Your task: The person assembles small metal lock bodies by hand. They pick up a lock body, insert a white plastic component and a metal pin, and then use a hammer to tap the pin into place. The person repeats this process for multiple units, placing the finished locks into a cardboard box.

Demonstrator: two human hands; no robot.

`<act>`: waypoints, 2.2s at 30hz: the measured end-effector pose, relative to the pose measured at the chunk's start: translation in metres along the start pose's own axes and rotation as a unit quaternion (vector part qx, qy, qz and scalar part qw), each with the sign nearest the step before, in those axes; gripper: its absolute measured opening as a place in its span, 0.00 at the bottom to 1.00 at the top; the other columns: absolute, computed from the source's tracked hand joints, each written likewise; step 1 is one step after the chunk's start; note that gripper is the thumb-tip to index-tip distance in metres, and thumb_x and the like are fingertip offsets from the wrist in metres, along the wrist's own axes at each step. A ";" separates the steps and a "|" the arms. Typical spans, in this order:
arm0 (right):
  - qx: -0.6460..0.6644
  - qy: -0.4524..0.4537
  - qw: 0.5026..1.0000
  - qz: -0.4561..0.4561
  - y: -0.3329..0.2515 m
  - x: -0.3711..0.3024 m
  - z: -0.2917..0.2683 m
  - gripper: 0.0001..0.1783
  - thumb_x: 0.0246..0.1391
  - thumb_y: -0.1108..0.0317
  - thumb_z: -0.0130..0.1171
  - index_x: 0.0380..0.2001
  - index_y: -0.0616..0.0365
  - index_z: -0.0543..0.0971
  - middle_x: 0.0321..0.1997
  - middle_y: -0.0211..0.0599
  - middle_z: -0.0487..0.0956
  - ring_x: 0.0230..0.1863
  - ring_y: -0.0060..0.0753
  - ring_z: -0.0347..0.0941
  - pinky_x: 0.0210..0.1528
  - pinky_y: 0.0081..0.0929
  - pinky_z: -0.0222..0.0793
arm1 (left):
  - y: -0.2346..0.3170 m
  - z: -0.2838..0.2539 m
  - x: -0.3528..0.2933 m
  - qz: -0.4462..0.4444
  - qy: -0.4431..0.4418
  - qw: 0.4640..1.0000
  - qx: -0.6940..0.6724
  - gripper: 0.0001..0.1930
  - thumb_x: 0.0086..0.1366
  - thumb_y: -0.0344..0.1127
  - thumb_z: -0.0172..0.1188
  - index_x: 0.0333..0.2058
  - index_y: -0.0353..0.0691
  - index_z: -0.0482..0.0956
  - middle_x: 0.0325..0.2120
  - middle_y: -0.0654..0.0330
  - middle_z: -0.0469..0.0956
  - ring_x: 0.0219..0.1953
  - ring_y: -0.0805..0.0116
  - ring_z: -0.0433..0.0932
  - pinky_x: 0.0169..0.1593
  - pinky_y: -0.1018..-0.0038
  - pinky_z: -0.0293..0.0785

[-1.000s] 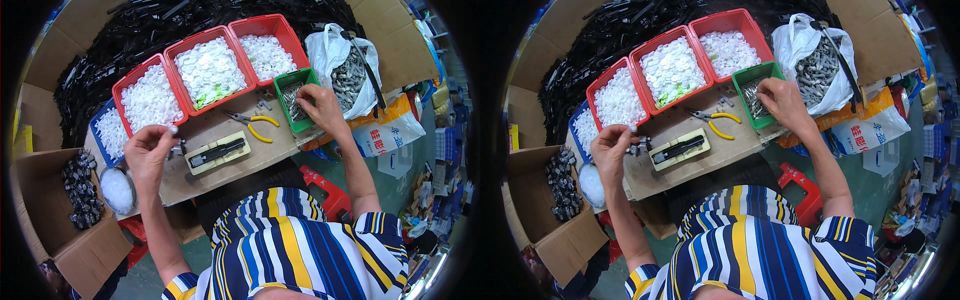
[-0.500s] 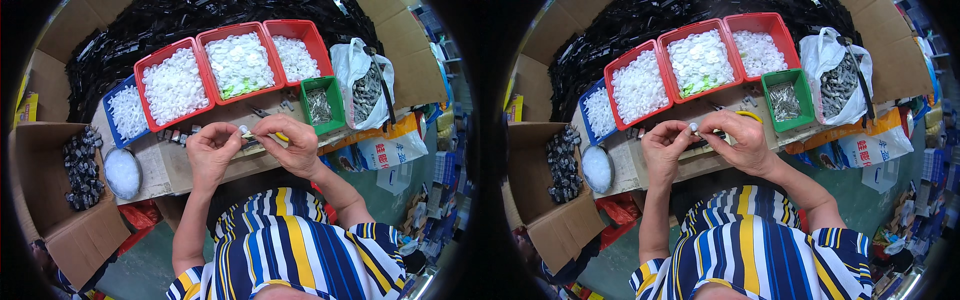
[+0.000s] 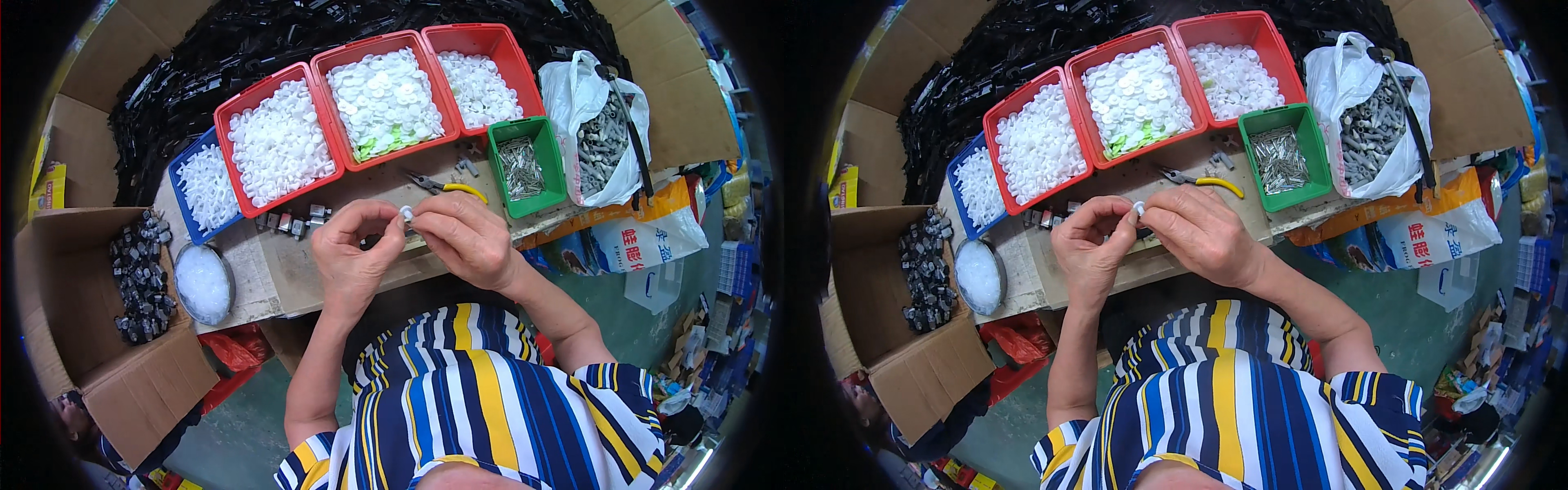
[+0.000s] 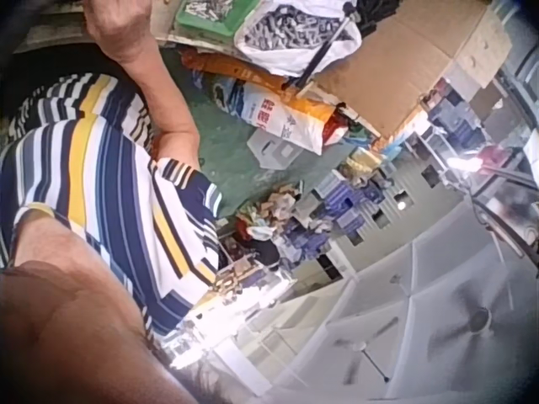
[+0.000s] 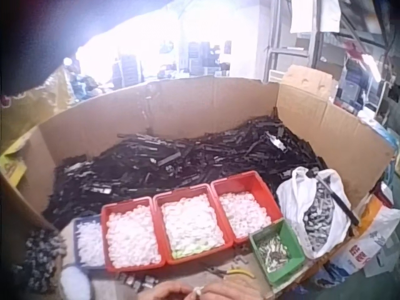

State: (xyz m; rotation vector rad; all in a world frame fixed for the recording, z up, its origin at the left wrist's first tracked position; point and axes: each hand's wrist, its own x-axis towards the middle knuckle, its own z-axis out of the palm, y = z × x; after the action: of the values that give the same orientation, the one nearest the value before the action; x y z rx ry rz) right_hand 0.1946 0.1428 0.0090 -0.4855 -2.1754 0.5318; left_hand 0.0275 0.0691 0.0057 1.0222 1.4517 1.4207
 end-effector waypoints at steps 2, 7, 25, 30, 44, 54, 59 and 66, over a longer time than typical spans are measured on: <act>0.042 0.010 0.998 0.037 0.002 -0.003 0.002 0.13 0.47 0.78 0.69 0.37 0.62 0.80 0.38 0.38 0.80 0.37 0.38 0.79 0.38 0.30 0.74 | 0.000 0.001 0.000 0.043 -0.006 0.999 0.031 0.05 0.61 0.20 0.64 0.36 0.28 0.82 0.35 0.59 0.82 0.35 0.77 0.79 0.42 0.81 0.77; 0.224 -0.006 0.944 0.243 0.002 0.000 -0.004 0.08 0.54 0.74 0.66 0.38 0.62 0.81 0.37 0.36 0.81 0.37 0.29 0.78 0.38 0.25 0.71 | -0.004 -0.004 -0.002 0.129 -0.016 0.990 0.060 0.07 0.57 0.17 0.65 0.36 0.28 0.82 0.36 0.56 0.81 0.39 0.73 0.80 0.44 0.79 0.77; 0.161 -0.059 0.983 0.072 -0.013 0.011 0.017 0.11 0.47 0.83 0.66 0.35 0.63 0.80 0.32 0.40 0.80 0.33 0.36 0.80 0.34 0.27 0.76 | -0.014 -0.035 -0.017 0.150 -0.046 0.986 0.065 0.20 0.48 0.26 0.77 0.41 0.34 0.84 0.40 0.57 0.81 0.40 0.68 0.78 0.43 0.73 0.74; 0.128 -0.089 0.984 0.085 -0.003 0.000 0.028 0.09 0.48 0.77 0.66 0.35 0.60 0.80 0.36 0.37 0.79 0.37 0.38 0.78 0.39 0.33 0.71 | -0.017 -0.038 -0.026 0.183 0.006 0.966 0.182 0.23 0.45 0.30 0.79 0.43 0.36 0.84 0.40 0.56 0.80 0.41 0.65 0.78 0.44 0.70 0.74; 0.041 -0.151 0.986 0.063 0.016 -0.011 0.056 0.08 0.48 0.72 0.66 0.33 0.57 0.80 0.44 0.32 0.77 0.49 0.37 0.74 0.48 0.36 0.64 | -0.052 -0.047 -0.049 0.282 0.020 0.862 0.421 0.20 0.47 0.33 0.75 0.42 0.40 0.83 0.40 0.56 0.74 0.45 0.55 0.74 0.46 0.61 0.72; 0.047 -0.151 0.984 0.084 0.019 -0.010 0.054 0.08 0.48 0.72 0.66 0.32 0.59 0.79 0.43 0.37 0.77 0.47 0.42 0.74 0.46 0.39 0.67 | -0.050 -0.042 -0.042 0.270 0.010 0.879 0.394 0.19 0.48 0.33 0.74 0.40 0.39 0.84 0.38 0.57 0.74 0.42 0.55 0.73 0.44 0.61 0.72; 0.036 -0.116 0.988 0.093 0.017 -0.006 0.029 0.07 0.49 0.75 0.65 0.33 0.60 0.79 0.42 0.39 0.77 0.46 0.43 0.75 0.47 0.38 0.69 | -0.045 -0.040 -0.041 0.262 0.010 0.880 0.396 0.17 0.48 0.33 0.74 0.38 0.38 0.84 0.37 0.56 0.74 0.41 0.56 0.72 0.42 0.64 0.72; -0.136 -0.016 0.963 0.231 0.055 -0.026 -0.074 0.07 0.51 0.77 0.64 0.36 0.63 0.80 0.38 0.44 0.78 0.36 0.45 0.77 0.39 0.35 0.72 | -0.015 -0.038 -0.003 0.272 0.029 0.885 0.377 0.11 0.52 0.26 0.70 0.36 0.37 0.85 0.33 0.56 0.76 0.40 0.56 0.73 0.43 0.63 0.70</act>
State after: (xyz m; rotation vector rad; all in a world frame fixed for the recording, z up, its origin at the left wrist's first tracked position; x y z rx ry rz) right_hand 0.2775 0.1908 0.0058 -1.1582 -2.1784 0.4860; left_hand -0.0081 0.0540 -0.0089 2.0154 1.9146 1.2490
